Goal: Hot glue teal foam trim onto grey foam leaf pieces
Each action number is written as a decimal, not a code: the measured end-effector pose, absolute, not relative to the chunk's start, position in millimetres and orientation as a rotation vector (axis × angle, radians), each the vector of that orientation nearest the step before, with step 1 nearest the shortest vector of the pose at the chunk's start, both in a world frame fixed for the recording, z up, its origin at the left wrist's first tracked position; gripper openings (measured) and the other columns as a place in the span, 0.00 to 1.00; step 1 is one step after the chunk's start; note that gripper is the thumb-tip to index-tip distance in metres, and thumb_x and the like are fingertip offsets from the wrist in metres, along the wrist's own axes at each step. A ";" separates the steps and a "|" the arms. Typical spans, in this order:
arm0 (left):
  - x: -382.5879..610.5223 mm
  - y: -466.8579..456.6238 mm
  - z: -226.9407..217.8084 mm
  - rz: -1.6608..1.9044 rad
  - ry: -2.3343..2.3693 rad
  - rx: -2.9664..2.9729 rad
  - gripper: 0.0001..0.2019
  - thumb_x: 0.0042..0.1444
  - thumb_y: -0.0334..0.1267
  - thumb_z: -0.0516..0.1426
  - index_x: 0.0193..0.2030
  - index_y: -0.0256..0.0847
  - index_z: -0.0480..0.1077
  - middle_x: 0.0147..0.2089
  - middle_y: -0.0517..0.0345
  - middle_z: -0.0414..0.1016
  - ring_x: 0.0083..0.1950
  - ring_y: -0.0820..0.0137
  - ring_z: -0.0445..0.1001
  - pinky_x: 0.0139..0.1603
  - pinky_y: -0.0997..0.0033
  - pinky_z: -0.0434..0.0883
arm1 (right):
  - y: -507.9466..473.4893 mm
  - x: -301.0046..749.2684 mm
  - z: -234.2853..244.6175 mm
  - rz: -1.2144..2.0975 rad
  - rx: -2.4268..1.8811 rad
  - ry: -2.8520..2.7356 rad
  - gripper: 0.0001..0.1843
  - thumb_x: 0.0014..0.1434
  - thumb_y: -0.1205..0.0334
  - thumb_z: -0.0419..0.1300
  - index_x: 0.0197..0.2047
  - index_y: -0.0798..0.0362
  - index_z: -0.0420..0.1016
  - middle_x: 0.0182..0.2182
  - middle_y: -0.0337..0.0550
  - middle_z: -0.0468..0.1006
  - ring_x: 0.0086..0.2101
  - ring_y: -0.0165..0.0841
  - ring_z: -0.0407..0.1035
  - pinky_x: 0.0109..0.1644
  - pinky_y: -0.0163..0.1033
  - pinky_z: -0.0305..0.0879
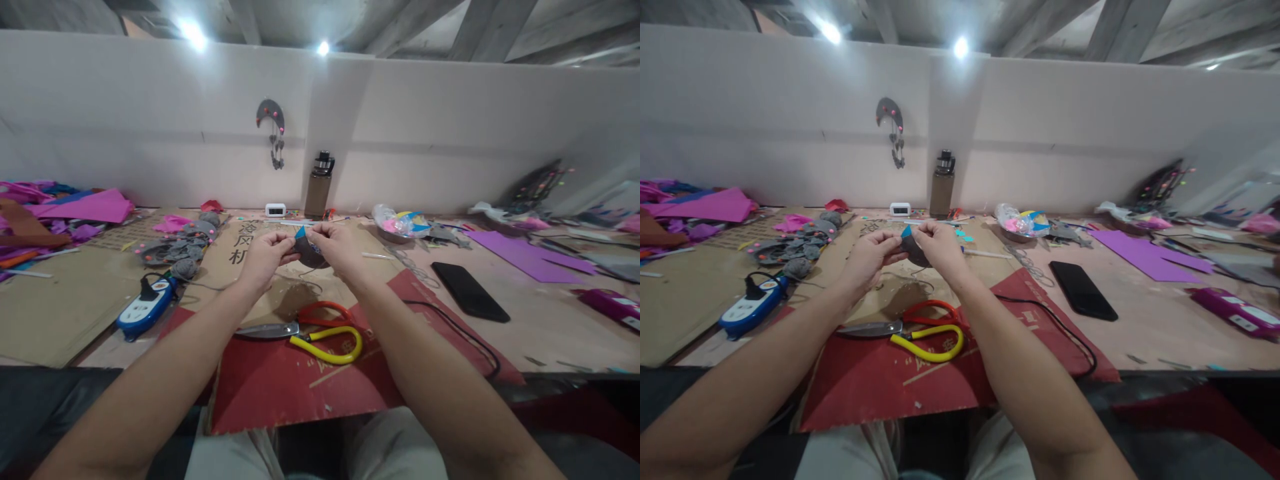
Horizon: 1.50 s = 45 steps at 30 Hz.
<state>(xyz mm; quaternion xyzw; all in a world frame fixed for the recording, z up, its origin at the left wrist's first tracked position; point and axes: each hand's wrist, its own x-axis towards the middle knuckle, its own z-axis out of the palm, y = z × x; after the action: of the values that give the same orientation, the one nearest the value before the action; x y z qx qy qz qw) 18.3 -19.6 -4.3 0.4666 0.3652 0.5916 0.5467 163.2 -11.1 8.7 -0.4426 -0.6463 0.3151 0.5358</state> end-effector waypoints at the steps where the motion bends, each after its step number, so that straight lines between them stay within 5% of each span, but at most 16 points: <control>1: 18.5 -19.8 -4.1 1.398 0.871 1.108 0.05 0.45 0.32 0.63 0.27 0.34 0.71 0.30 0.56 0.74 0.29 0.75 0.73 0.37 0.70 0.76 | -11.2 164.3 9.5 0.785 -1.059 -1.539 0.12 0.50 0.54 0.58 0.22 0.53 0.69 0.18 0.34 0.63 0.21 0.25 0.54 0.24 0.33 0.49; 15: 14.8 -20.9 3.7 1.274 0.856 1.205 0.07 0.45 0.34 0.65 0.31 0.34 0.76 0.35 0.53 0.77 0.35 0.73 0.75 0.41 0.71 0.75 | -12.1 175.6 18.1 1.118 -1.026 -1.468 0.19 0.45 0.49 0.65 0.22 0.53 0.64 0.13 0.28 0.53 0.15 0.20 0.43 0.18 0.32 0.36; 21: 12.0 -23.2 7.0 1.217 0.833 1.205 0.13 0.39 0.35 0.67 0.34 0.34 0.77 0.37 0.53 0.77 0.38 0.72 0.75 0.43 0.72 0.75 | -11.1 176.0 17.8 1.126 -1.062 -1.428 0.17 0.48 0.50 0.65 0.24 0.54 0.65 0.14 0.27 0.52 0.15 0.19 0.43 0.18 0.31 0.37; 45: 2.0 -15.6 6.6 1.248 0.912 1.307 0.13 0.41 0.41 0.66 0.29 0.34 0.72 0.29 0.59 0.71 0.30 0.74 0.71 0.30 0.72 0.75 | -14.8 168.0 15.8 1.194 -0.992 -1.532 0.07 0.51 0.59 0.60 0.28 0.54 0.70 0.18 0.30 0.59 0.16 0.20 0.47 0.19 0.31 0.42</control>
<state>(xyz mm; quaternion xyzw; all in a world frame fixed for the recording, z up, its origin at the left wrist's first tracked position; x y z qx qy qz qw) 2.0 -15.6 6.6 0.5473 0.3821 0.5228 0.5302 168.0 -14.8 15.8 -0.4032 -0.6228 0.4857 0.4621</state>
